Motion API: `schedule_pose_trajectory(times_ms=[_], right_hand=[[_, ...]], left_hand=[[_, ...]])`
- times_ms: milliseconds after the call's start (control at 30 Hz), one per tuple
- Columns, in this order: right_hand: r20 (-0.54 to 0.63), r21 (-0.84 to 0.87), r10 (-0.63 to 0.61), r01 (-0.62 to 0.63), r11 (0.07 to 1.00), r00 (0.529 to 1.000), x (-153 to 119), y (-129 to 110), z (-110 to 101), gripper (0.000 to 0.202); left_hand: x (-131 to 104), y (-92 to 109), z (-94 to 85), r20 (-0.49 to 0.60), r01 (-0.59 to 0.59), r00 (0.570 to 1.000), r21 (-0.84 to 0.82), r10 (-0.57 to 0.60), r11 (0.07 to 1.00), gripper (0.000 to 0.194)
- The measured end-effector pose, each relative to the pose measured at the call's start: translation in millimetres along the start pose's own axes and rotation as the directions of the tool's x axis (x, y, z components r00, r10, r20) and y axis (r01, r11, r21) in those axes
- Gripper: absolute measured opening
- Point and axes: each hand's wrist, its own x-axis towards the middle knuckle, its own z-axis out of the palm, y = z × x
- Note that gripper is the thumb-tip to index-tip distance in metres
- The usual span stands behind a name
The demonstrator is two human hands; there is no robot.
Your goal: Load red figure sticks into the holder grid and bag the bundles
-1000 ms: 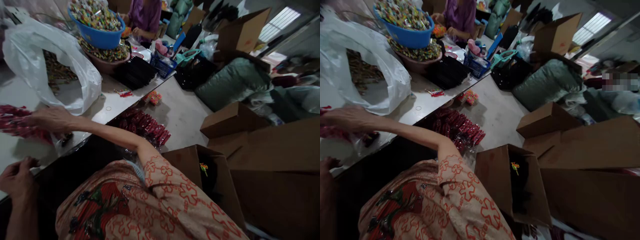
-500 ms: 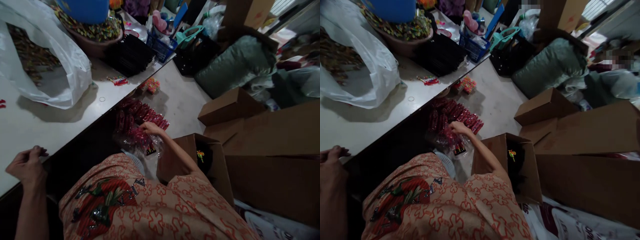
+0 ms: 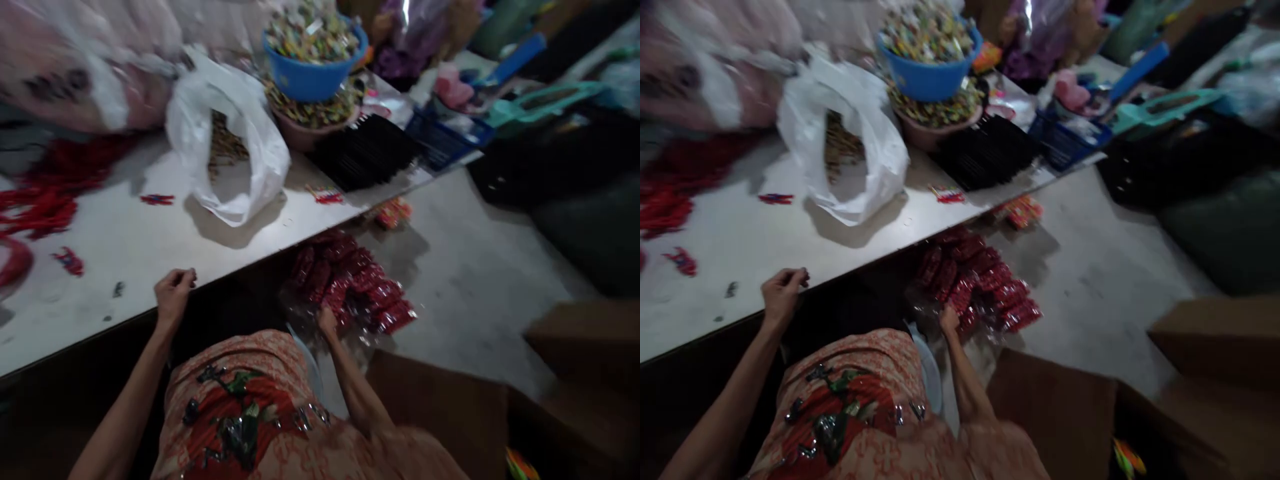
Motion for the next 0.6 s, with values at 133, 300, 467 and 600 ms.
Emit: schedule_pose_trajectory(times_ms=[133,300,467,600], right_hand=[[-0.051,0.088,-0.24,0.244,0.966,0.969,20.6,-25.3,-42.7,0.031],[-0.054,0.617,-0.553,0.463,0.636,0.831,17.9,-107.5,-87.9,0.039],[0.081,0.521,-0.845,0.7,0.489,0.529,-22.5,-239.0,-92.1,0.037],[0.115,0.2,-0.913,0.891,0.408,0.392,-43.6,-349.3,-85.4,0.037]], left_hand=[[0.2,-13.1,-10.3,-0.016,-0.007,1.0,0.017,0.007,1.0,0.033],[2.4,-47.1,-30.7,-0.106,-0.099,0.987,0.166,0.118,0.981,0.033],[23.2,-71.0,-60.8,-0.269,-0.095,0.948,0.277,0.172,0.956,0.017],[68.8,-80.9,-89.1,-0.37,-0.019,0.912,0.393,0.178,0.919,0.024]])
